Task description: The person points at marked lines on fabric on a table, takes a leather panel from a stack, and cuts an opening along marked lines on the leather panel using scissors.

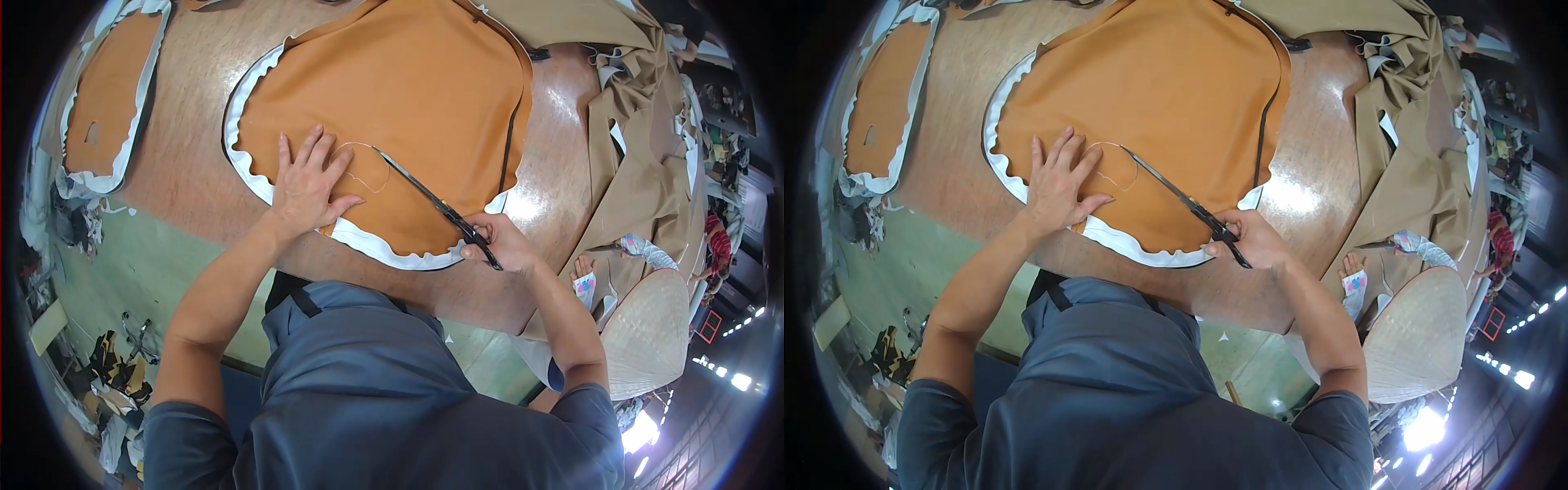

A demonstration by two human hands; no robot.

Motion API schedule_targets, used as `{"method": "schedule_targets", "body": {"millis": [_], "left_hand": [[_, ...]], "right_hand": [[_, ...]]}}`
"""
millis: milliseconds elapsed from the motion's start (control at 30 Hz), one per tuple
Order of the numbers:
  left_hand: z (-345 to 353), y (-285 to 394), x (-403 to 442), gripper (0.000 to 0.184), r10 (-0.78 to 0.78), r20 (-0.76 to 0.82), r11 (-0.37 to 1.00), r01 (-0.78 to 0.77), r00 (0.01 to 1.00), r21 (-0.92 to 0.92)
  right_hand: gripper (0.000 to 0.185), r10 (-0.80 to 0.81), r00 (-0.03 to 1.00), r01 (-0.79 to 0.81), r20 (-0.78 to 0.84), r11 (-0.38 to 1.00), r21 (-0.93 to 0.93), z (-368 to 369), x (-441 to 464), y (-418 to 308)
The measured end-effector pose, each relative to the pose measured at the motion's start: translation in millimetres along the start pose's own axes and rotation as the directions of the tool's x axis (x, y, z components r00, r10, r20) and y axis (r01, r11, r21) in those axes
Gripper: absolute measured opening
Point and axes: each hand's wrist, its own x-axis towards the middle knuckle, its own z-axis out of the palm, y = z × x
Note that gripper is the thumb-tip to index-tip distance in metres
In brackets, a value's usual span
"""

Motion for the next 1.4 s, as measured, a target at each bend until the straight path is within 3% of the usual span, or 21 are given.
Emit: {"method": "schedule_targets", "body": {"millis": [633, 1233, 1400], "left_hand": [[3, -9, -3, 0.086, 0.008, -0.02, 0.999, -0.009, 1.0, -0.041], [4, -9, -6, 0.093, -0.023, -0.043, 0.997, 0.02, 0.999, -0.073], [3, -8, -5, 0.092, -0.036, -0.038, 0.997, 0.033, 0.999, -0.072]], "right_hand": [[0.07, 0.001, 0.998, 0.009, 0.064, 0.988, -0.154, -39, 10, -20], [0.059, 0.053, 0.984, 0.004, 0.169, 0.947, -0.32, -81, 40, -49], [0.066, 0.072, 0.979, -0.011, 0.193, 0.953, -0.303, -83, 41, -56]]}}
